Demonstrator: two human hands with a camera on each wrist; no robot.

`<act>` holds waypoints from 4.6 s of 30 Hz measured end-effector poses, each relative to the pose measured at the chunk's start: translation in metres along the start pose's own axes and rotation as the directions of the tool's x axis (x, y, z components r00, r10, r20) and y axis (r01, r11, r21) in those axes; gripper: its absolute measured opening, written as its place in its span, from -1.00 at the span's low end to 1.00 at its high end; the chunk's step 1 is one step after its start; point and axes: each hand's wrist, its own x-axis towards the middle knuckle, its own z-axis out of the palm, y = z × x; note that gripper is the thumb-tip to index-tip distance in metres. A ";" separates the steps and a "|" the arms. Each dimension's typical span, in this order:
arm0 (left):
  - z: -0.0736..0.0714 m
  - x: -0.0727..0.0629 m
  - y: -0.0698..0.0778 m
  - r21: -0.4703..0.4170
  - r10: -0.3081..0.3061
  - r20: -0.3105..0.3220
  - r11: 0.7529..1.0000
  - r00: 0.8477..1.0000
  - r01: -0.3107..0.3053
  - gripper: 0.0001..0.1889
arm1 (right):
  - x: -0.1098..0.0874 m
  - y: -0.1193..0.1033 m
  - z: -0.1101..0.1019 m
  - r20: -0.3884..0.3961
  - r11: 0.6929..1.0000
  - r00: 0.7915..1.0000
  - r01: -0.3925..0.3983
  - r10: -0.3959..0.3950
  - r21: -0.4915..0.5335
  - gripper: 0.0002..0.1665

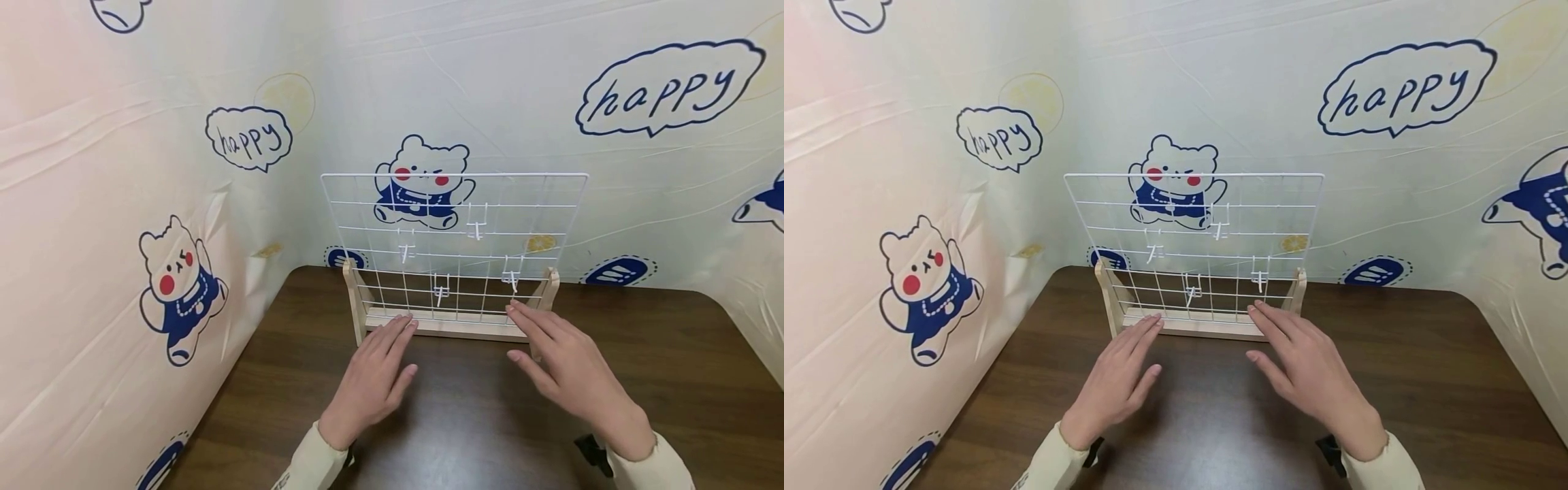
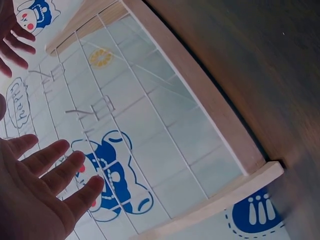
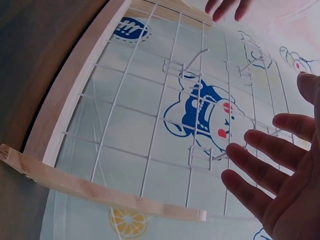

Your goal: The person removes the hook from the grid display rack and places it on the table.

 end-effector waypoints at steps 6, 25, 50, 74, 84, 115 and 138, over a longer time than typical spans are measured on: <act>0.002 0.000 -0.005 -0.047 -0.034 -0.002 0.998 0.999 0.034 -0.38 | 0.004 0.004 -0.001 -0.032 1.000 0.999 -0.010 0.011 0.018 -0.33; 0.002 -0.002 -0.033 -0.084 -0.149 -0.093 0.986 0.984 0.142 -0.42 | 0.018 0.016 0.005 -0.195 0.999 0.980 -0.028 0.037 0.045 -0.42; -0.003 0.004 -0.082 -0.144 -0.312 -0.245 0.948 0.918 0.284 -0.41 | 0.028 0.018 0.010 -0.191 0.987 0.971 -0.126 0.144 0.102 -0.27; 0.004 0.014 -0.108 -0.167 -0.357 -0.258 0.932 0.898 0.322 -0.41 | 0.029 0.021 0.012 -0.191 0.987 0.971 -0.127 0.145 0.101 -0.24; 0.007 0.019 -0.116 -0.225 -0.376 -0.266 0.920 0.888 0.322 -0.44 | 0.027 0.020 0.013 -0.179 0.982 0.969 -0.153 0.172 0.112 -0.26; 0.015 0.040 -0.138 -0.437 -0.470 -0.269 0.837 0.841 0.329 -0.48 | 0.037 0.022 0.022 -0.176 0.983 0.969 -0.163 0.176 0.083 -0.35; 0.016 0.051 -0.144 -0.502 -0.482 -0.238 0.804 0.844 0.318 -0.57 | 0.037 0.025 0.024 -0.168 0.980 0.967 -0.176 0.190 0.098 -0.40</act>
